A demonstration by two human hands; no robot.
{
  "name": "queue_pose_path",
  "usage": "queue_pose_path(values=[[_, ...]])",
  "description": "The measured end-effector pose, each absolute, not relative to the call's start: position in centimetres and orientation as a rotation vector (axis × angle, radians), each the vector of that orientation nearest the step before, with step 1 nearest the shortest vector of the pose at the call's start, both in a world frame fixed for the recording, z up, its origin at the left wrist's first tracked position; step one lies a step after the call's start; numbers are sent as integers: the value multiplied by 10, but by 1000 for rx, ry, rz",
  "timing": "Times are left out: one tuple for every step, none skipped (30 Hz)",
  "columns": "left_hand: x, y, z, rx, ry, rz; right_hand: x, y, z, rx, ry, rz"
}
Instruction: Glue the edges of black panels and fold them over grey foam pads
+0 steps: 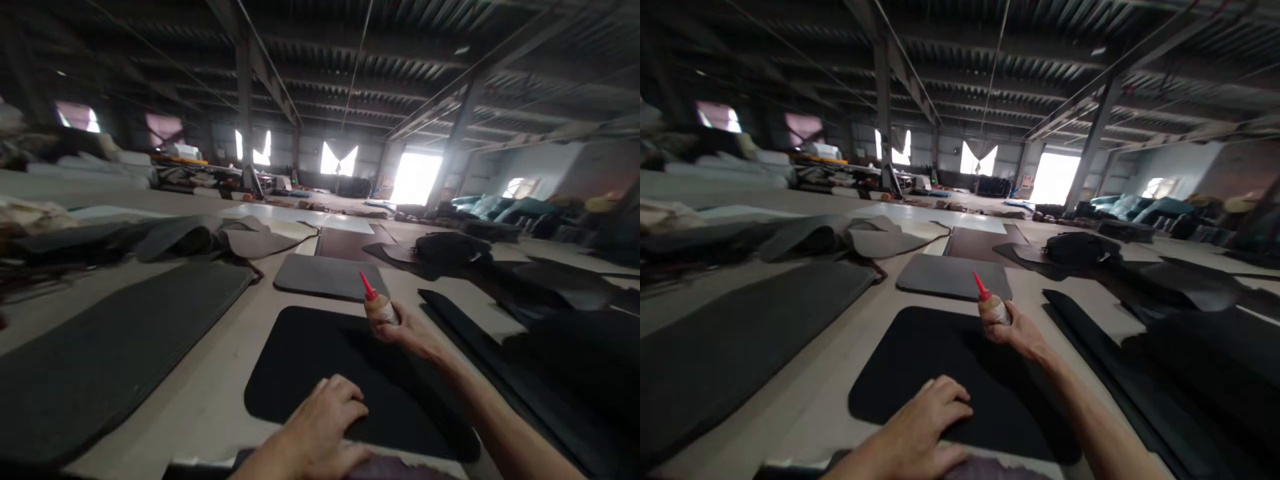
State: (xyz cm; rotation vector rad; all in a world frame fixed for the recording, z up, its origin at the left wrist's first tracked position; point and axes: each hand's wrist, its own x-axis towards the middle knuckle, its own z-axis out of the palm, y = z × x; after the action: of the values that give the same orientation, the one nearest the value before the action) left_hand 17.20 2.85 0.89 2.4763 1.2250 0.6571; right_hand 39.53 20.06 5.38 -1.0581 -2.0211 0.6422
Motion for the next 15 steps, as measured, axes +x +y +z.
queue_pose_path(values=[[173, 25, 15, 2458, 1241, 657, 388, 185, 59, -1070, -2051, 816], [174, 22, 19, 2458, 1235, 645, 382, 169, 64, -1091, -2054, 994], [175, 21, 22, 2468, 1233, 634, 375, 156, 70, -1116, -2051, 1112], [176, 21, 23, 2483, 1235, 613, 369, 144, 76, -1144, -2055, 1167], [176, 22, 23, 2502, 1239, 585, 364, 134, 81, -1160, -2063, 1194], [176, 23, 23, 2525, 1238, 552, 359, 126, 85, -1170, -2075, 1207], [176, 24, 22, 2543, 1237, 532, 355, 120, 88, -1170, -2093, 1223], [176, 25, 22, 2556, 1228, 521, 351, 117, 90, -1156, -2115, 1240], [176, 26, 22, 2563, 1218, 520, 347, 114, 91, -1134, -2138, 1246], [176, 26, 22, 2562, 1211, 527, 344, 113, 91, -1108, -2159, 1241], [176, 26, 22, 2556, 1205, 538, 340, 113, 91, -1082, -2178, 1222], [176, 26, 23, 2549, 1201, 545, 336, 113, 91, -1060, -2197, 1195], [176, 26, 23, 2544, 1199, 548, 332, 114, 91, -1043, -2208, 1173], [176, 26, 22, 2540, 1201, 548, 328, 114, 92, -1035, -2205, 1159], [176, 26, 22, 2540, 1202, 549, 324, 114, 92, -1035, -2199, 1148]])
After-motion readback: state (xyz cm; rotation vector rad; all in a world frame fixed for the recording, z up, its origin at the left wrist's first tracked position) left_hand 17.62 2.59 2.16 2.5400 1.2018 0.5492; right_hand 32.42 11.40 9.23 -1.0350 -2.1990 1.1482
